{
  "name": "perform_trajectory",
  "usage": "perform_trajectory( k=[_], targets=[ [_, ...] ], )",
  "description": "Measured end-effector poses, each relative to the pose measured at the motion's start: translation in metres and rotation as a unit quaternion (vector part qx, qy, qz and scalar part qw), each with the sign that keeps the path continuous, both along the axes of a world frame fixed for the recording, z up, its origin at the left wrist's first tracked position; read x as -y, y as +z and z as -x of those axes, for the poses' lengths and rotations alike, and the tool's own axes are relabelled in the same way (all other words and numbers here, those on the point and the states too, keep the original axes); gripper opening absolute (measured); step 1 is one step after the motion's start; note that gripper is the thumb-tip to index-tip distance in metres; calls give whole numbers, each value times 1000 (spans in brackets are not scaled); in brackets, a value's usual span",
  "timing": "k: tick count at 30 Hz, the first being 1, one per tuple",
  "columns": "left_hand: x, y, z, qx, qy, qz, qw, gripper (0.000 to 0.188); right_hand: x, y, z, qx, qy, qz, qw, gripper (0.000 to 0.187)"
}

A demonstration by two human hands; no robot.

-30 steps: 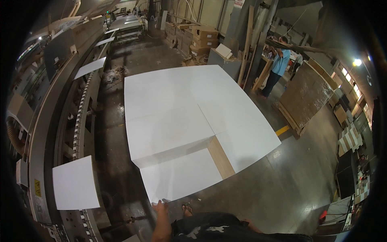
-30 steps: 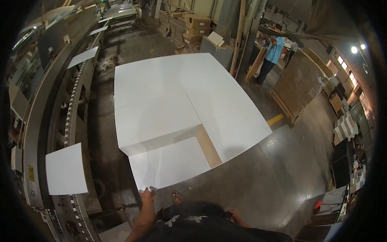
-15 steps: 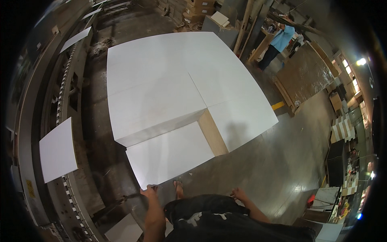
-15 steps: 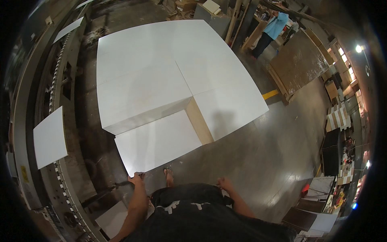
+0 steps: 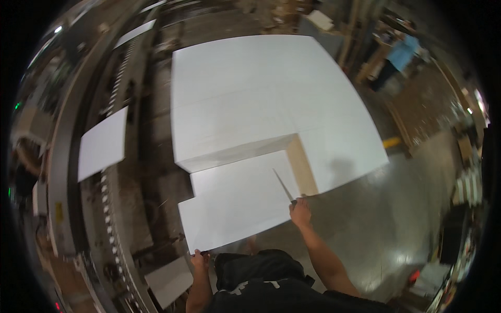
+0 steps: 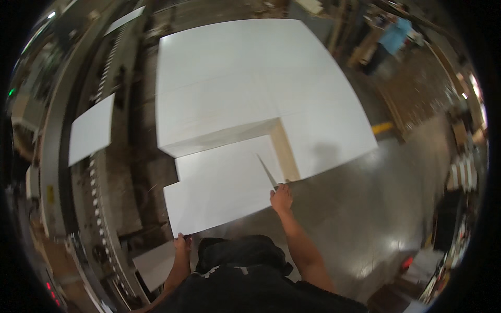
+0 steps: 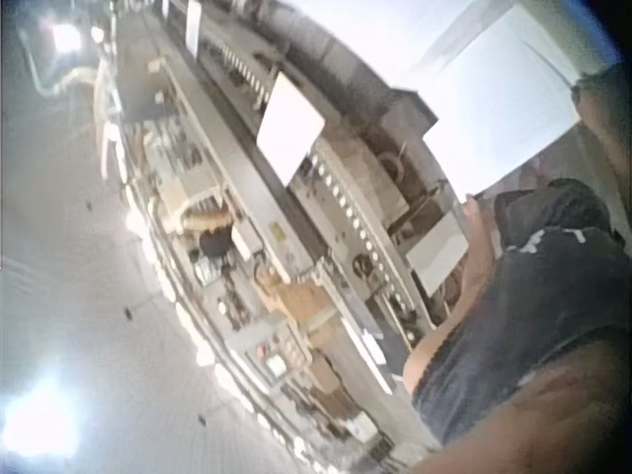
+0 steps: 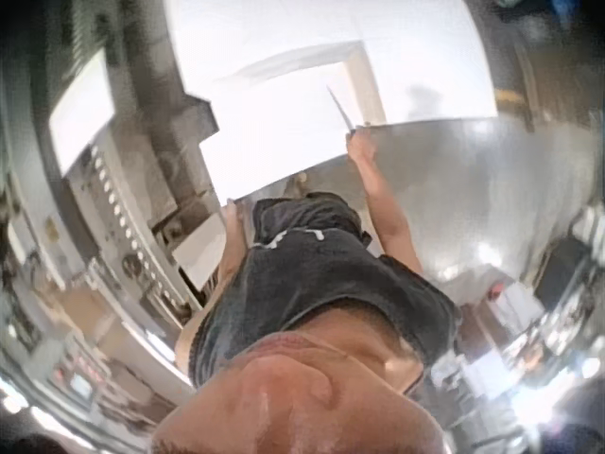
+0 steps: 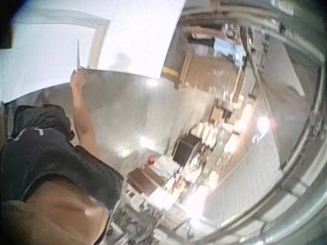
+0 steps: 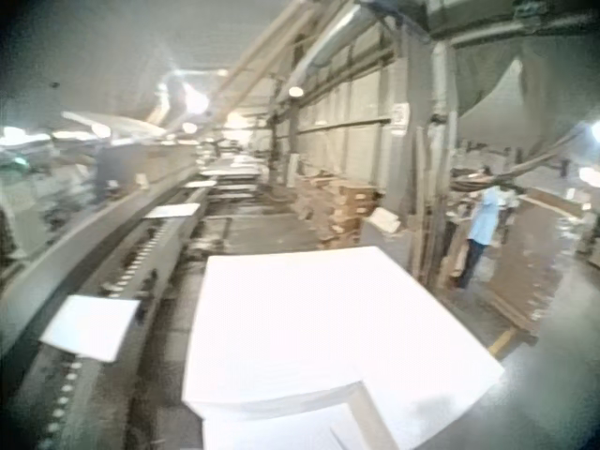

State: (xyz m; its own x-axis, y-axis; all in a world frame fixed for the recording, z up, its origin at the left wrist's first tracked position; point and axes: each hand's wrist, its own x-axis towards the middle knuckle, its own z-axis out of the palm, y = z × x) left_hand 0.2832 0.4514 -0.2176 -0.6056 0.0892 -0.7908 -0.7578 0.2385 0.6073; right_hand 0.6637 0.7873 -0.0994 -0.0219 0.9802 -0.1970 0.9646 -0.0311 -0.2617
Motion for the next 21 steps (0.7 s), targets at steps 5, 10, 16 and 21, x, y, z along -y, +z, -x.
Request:
perform_trajectory(
  k=[5, 10, 16, 21],
  targets=[
    [36, 106, 30, -73, 1, 23, 997, 28, 8, -22, 71, -25, -117, 260, 958, 61],
    [95, 186, 43, -153, 56, 20, 986, 30, 78, -44, 82, -136, -83, 214, 964, 57],
    [205, 250, 54, -247, 119, 14, 962, 29, 198, -29, 109, -308, -44, 129, 941, 49],
    [306, 262, 95, -306, 195, 14, 932, 30, 256, -6, 178, -354, 39, 82, 931, 46]
  ],
)
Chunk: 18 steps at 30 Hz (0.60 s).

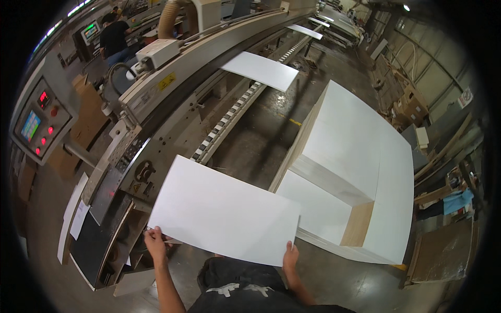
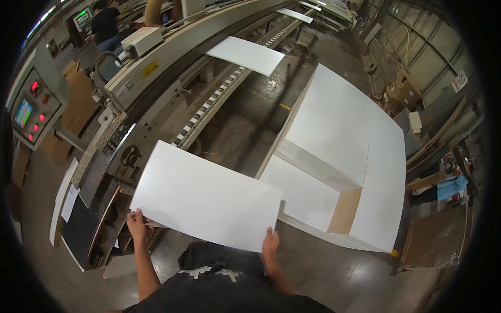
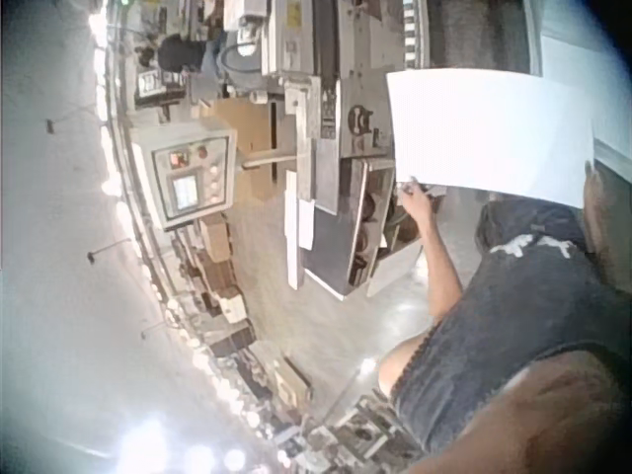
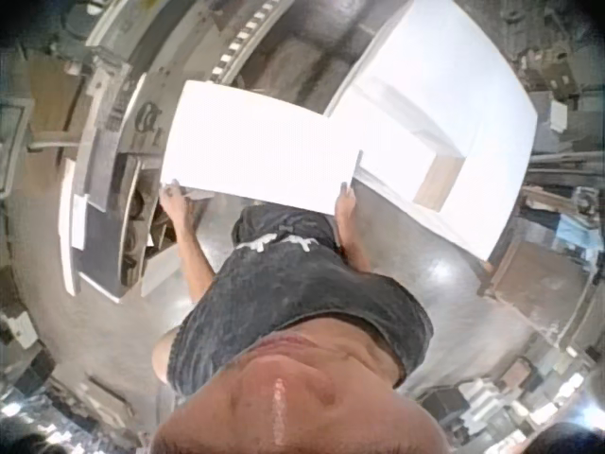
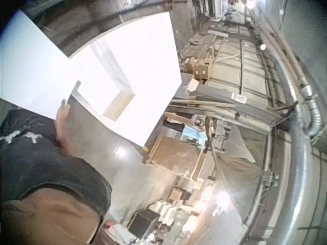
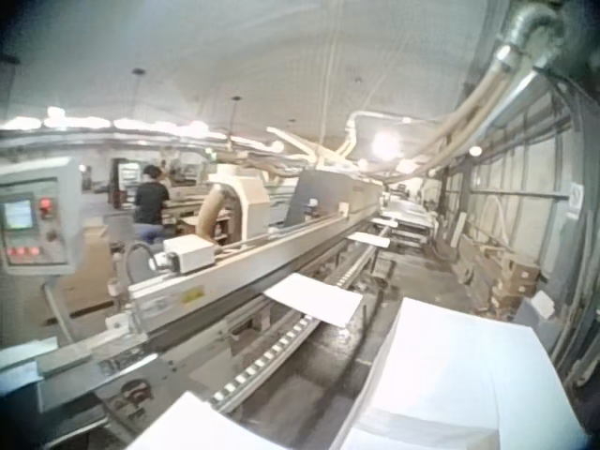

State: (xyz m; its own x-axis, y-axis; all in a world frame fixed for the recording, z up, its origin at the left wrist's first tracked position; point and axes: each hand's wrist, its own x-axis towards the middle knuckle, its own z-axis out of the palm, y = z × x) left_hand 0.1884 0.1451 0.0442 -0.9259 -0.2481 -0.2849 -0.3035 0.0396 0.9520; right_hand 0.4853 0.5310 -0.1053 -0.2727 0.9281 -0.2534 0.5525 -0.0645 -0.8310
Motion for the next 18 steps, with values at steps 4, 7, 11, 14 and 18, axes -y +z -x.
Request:
perform_trajectory(
  k=[4, 7, 11, 14, 18],
  targets=[
    [83, -24, 29, -18, 81, 24, 996, 29, 57, 58, 77, 28, 78, -14, 996, 47],
    [152, -62, 44, -43, 119, 34, 991, 32, 117, 78, 107, 40, 130, -17, 991, 47],
    [169, -48, 71, 20, 159, 44, 986, 36, 169, 81, 119, -24, 238, 11, 971, 41],
    [192, -75, 83, 11, 169, 12, 986, 42, 197, 89, 117, -18, 356, 2, 934, 41],
    [177, -60, 99, -9, 177, -48, 983, 40, 216, 73, 120, 30, 471, 154, 868, 44]
  ],
)
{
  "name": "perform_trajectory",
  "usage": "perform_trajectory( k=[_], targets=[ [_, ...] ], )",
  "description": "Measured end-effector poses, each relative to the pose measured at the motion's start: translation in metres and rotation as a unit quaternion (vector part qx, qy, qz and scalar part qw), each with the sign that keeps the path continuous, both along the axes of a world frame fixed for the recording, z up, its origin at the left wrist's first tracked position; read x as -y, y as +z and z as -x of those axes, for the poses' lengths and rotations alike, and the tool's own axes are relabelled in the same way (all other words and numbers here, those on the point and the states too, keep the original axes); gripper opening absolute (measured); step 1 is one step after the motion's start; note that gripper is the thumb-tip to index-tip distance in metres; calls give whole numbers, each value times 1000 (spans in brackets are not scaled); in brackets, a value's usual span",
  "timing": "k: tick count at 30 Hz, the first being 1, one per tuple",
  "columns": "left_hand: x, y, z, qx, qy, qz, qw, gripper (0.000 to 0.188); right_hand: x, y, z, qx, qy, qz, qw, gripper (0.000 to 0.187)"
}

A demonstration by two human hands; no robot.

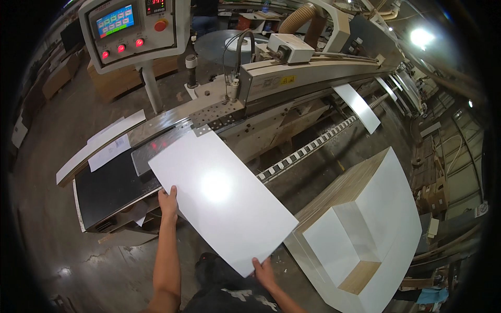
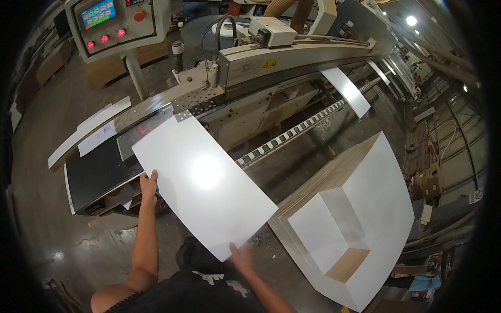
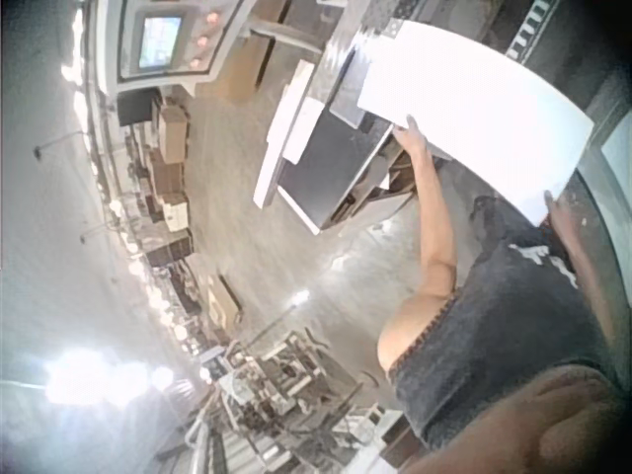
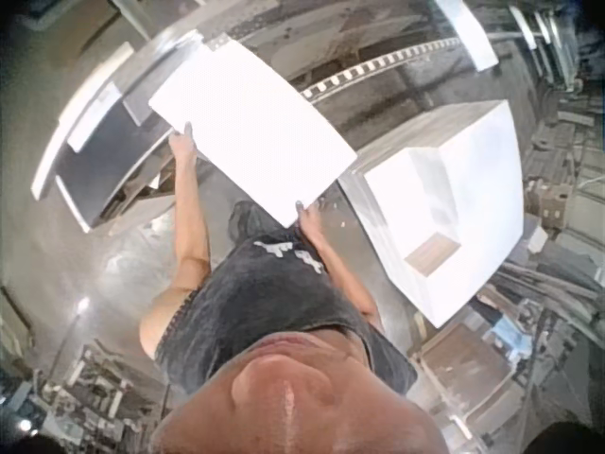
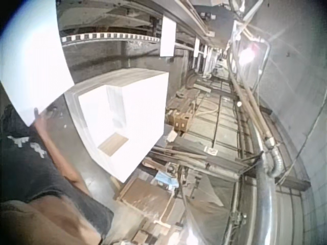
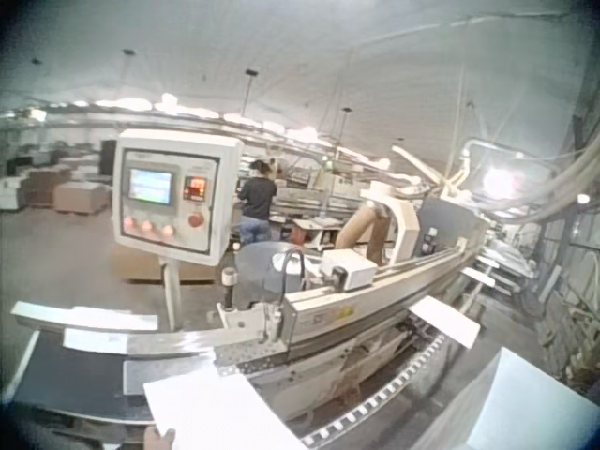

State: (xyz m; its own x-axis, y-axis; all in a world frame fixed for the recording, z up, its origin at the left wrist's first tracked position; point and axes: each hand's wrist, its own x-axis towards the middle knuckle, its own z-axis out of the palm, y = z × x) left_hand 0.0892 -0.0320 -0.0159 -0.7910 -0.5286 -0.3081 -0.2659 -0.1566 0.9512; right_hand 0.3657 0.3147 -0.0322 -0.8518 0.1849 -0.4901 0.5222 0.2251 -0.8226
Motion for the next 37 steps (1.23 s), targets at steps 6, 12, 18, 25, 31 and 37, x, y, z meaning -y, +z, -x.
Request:
perform_trajectory(
  k=[6, 12, 18, 25, 31, 37],
  targets=[
    [4, 14, 43, 11, 14, -37, 999, 45, 57, 43, 43, 109, 71, 196, 972, 42],
    [13, 16, 79, 18, 20, -63, 998, 54, 70, 45, 59, 90, 34, 230, 968, 36],
    [-8, 2, 109, 53, 12, 19, 998, 66, 67, 34, 71, -112, -33, 8, 993, 27],
    [-86, 46, 141, 67, 4, -49, 997, 57, 11, 61, 108, 29, -122, 85, 989, 28],
    [-134, 28, 185, 24, -20, -85, 996, 50, -40, 85, 150, 91, -127, 27, 987, 36],
    [-188, 13, 221, 45, 6, -68, 997, 63, -92, 78, 179, 120, -119, 3, 986, 40]
  ],
)
